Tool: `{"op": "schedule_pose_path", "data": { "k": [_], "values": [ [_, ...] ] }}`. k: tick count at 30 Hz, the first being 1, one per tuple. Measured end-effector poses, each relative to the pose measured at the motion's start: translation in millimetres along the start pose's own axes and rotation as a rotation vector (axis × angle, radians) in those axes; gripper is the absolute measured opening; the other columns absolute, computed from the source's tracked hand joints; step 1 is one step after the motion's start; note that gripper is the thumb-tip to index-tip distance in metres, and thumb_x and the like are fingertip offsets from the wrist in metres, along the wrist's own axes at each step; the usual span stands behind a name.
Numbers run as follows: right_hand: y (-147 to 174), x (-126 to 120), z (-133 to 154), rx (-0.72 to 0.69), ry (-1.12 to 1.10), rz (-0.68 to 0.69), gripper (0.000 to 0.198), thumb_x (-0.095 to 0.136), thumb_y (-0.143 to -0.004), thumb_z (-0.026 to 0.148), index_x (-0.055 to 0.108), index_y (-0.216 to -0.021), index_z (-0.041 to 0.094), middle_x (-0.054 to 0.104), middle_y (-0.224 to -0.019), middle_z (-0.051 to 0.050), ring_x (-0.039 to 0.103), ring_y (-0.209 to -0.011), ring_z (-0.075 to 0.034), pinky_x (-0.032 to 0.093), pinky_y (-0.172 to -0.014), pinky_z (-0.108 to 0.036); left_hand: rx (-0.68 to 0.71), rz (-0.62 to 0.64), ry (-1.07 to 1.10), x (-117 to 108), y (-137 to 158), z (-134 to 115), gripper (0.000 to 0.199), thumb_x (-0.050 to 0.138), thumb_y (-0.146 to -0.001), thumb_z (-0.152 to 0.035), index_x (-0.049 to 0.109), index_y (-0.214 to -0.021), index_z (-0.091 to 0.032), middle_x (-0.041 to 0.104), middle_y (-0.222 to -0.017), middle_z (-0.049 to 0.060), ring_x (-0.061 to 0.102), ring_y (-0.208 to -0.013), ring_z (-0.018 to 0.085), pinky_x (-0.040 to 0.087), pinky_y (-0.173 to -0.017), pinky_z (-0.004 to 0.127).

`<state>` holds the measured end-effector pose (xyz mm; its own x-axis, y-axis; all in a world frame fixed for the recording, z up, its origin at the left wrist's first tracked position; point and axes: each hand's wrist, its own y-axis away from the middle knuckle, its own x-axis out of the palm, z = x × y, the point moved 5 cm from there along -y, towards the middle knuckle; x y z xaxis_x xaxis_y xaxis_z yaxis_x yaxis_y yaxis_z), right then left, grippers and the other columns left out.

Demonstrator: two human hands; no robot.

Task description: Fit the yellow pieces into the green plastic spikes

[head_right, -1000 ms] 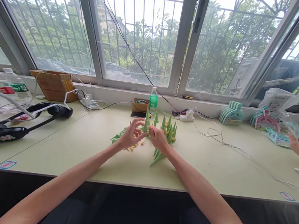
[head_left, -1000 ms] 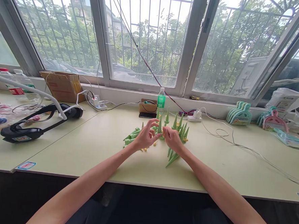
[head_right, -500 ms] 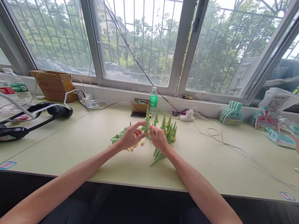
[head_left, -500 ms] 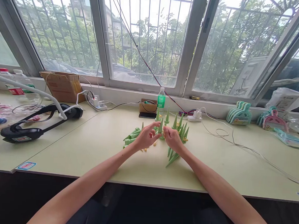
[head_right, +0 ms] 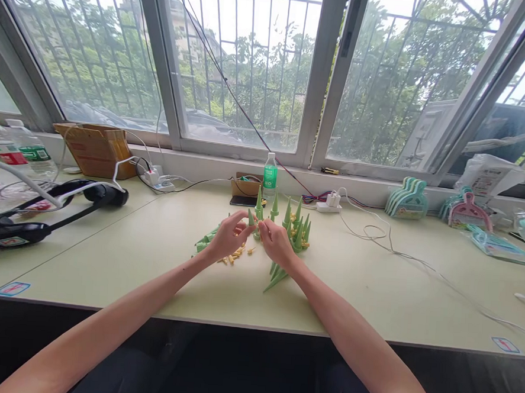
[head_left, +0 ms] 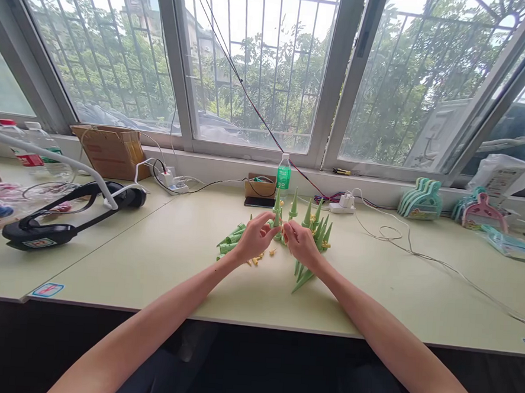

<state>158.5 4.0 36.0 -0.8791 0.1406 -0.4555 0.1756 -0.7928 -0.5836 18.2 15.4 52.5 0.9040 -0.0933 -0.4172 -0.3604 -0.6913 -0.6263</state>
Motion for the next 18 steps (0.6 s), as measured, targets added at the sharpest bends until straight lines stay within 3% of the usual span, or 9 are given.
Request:
{"op": "schedule_pose_path", "data": {
  "k": [5,10,13,18],
  "values": [
    [1,-1,2,-0.011,0.023,-0.002,0.042,0.033,-0.099,0.048,0.046,-0.069,0.02,0.046,-0.054,0.003,0.042,-0.048,-0.011,0.036,-0.053,-0.023,0.009,0.023,0.045,-2,0,-2,0.028,0.059,-0.087,-0.045,0.06,-0.093,-0.017,0.054,-0.103,0.006,0.052,-0.056,0.005,0.046,-0.045,0.017],
    [0,-4,1,-0.008,0.004,-0.047,0.04,0.033,-0.099,0.048,0.047,-0.072,0.02,0.054,-0.062,0.001,0.046,-0.05,-0.011,0.037,-0.053,-0.022,-0.017,0.078,0.18,-2,1,-7,0.042,0.048,-0.091,-0.055,0.058,-0.105,-0.017,0.051,-0.113,0.01,0.057,-0.063,0.008,0.048,-0.046,0.018],
    [0,-6,1,-0.007,0.002,-0.075,0.039,0.032,-0.099,0.048,0.047,-0.075,0.021,0.055,-0.063,0.0,0.049,-0.051,-0.012,0.038,-0.053,-0.022,-0.074,0.03,0.231,-4,1,-3,0.048,0.041,-0.092,-0.059,0.055,-0.112,-0.018,0.056,-0.104,0.009,0.057,-0.06,0.009,0.045,-0.042,0.018],
    [1,-8,3,-0.019,0.007,-0.096,0.037,0.034,-0.099,0.047,0.049,-0.079,0.021,0.057,-0.068,-0.001,0.05,-0.052,-0.012,0.038,-0.053,-0.022,-0.166,-0.043,0.227,-7,-1,4,0.041,0.05,-0.09,-0.056,0.053,-0.107,-0.019,0.053,-0.075,-0.001,0.042,-0.045,0.004,0.034,-0.04,0.017]
  ]
}}
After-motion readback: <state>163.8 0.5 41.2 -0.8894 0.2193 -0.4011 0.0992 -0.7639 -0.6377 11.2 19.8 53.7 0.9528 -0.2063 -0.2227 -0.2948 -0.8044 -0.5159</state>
